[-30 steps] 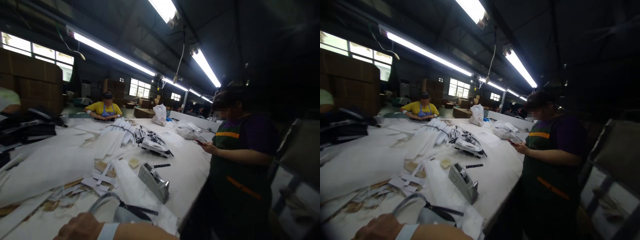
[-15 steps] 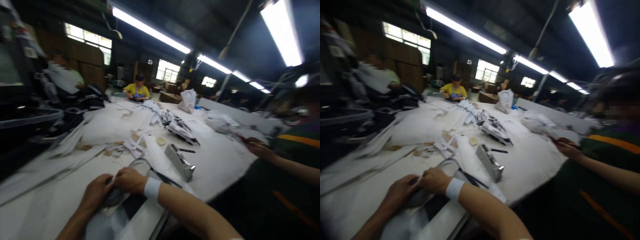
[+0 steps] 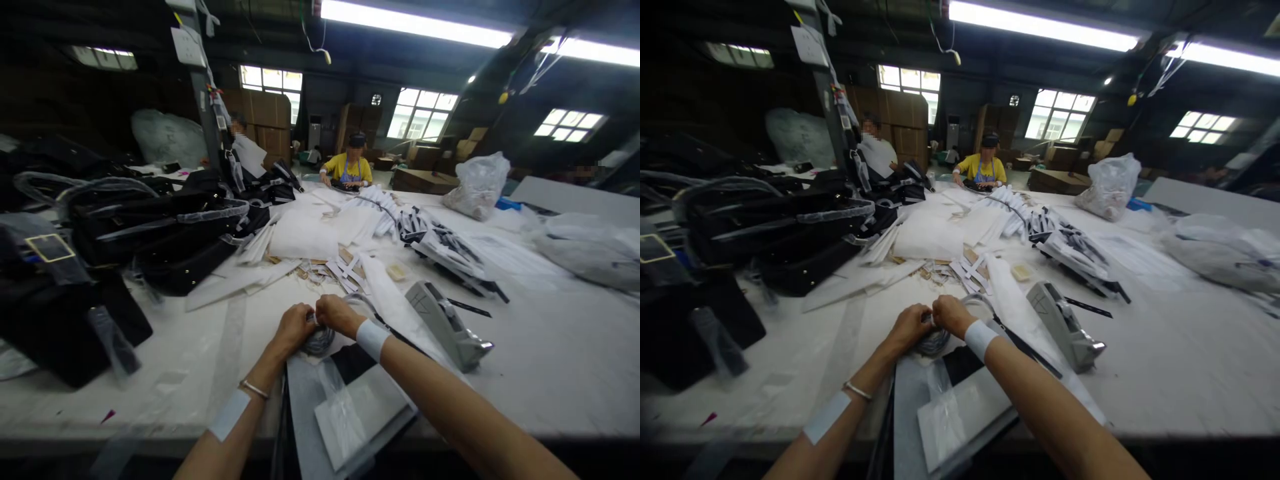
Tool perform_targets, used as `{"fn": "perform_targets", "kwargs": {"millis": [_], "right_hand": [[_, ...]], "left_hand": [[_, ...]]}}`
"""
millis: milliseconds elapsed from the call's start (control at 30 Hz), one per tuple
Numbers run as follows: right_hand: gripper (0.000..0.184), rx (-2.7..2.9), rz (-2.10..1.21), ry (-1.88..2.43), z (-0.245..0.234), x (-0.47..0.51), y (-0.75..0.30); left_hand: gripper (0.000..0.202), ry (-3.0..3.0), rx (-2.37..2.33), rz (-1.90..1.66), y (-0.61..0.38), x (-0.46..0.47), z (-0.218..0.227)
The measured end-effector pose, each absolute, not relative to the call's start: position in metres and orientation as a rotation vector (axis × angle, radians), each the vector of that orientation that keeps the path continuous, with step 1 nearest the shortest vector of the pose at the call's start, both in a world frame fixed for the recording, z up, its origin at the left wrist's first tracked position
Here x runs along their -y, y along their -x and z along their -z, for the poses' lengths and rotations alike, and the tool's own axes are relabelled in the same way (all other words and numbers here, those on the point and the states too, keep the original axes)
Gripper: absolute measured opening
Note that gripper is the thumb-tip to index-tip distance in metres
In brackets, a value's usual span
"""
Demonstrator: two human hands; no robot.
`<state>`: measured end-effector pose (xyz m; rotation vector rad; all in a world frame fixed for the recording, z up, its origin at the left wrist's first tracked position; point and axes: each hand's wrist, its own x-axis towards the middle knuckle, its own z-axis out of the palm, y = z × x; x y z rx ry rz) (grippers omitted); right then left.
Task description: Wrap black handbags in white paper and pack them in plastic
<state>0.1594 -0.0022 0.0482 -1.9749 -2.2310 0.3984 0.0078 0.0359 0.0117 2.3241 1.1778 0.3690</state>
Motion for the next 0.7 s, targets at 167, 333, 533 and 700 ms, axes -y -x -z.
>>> {"fn": "perform_targets", "kwargs": {"millis": [167, 333, 533, 700], "right_hand": [[0.020, 2.261, -0.255, 1.972, -0.042, 0.011, -0.151], [0.020, 2.234, -0.147, 1.968, -0.033, 0.018, -0.150], [0.017, 2.147, -0.092, 1.954, -0.026, 0.020, -0.146], [0.011, 2.048, -0.167, 1.886, -0.043, 0.029, -0.159]], "left_hand": [[0.020, -2.357, -1.121, -0.252, -0.005, -0.044, -0.016], [0.018, -2.406, -1.242, -0.275, -0.013, -0.036, -0.017], [0.017, -2.518, -1.244, -0.220, -0.017, -0.040, -0.010], [0.017, -2.601, -1.197, -0.179, -0.013, -0.041, -0.009]]}}
